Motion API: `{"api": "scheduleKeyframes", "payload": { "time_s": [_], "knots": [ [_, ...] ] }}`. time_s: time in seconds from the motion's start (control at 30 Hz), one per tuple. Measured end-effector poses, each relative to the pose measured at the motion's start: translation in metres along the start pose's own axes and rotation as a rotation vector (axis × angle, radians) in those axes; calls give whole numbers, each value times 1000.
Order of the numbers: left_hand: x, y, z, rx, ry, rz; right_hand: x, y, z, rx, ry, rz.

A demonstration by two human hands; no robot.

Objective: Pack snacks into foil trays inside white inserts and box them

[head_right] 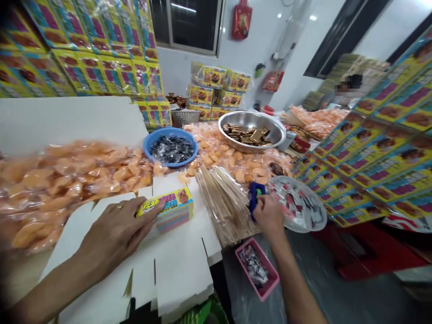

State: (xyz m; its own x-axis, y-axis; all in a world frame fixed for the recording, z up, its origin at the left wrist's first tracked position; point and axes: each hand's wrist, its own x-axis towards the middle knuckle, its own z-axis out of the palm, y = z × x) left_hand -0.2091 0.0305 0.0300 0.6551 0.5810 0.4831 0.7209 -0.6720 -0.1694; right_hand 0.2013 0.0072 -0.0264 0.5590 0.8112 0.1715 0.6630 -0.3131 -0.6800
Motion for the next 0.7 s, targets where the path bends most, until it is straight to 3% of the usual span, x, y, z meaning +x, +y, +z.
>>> {"api": "scheduleKeyframes", "payload": {
  "time_s": [0.07,0.17,0.33,0.47,0.6,0.7],
  "knots": [
    [5,6,-3,-22,-34,-23,7,35,-11,4,-45,114],
    [15,10,-2,-120,-78,-95,12,59,-8,130,-130,175],
    [17,14,3,-239,0,-121,6,65,1,377,-146,192],
    [13,18,6,-238,75,-116,-8,68,2,465,-67,177],
    [14,20,6,-258,124,-99,-28,68,5,408,-43,93],
    [16,22,4,-284,112,-118,-42,58,0,235,-43,-29]
  ]
}}
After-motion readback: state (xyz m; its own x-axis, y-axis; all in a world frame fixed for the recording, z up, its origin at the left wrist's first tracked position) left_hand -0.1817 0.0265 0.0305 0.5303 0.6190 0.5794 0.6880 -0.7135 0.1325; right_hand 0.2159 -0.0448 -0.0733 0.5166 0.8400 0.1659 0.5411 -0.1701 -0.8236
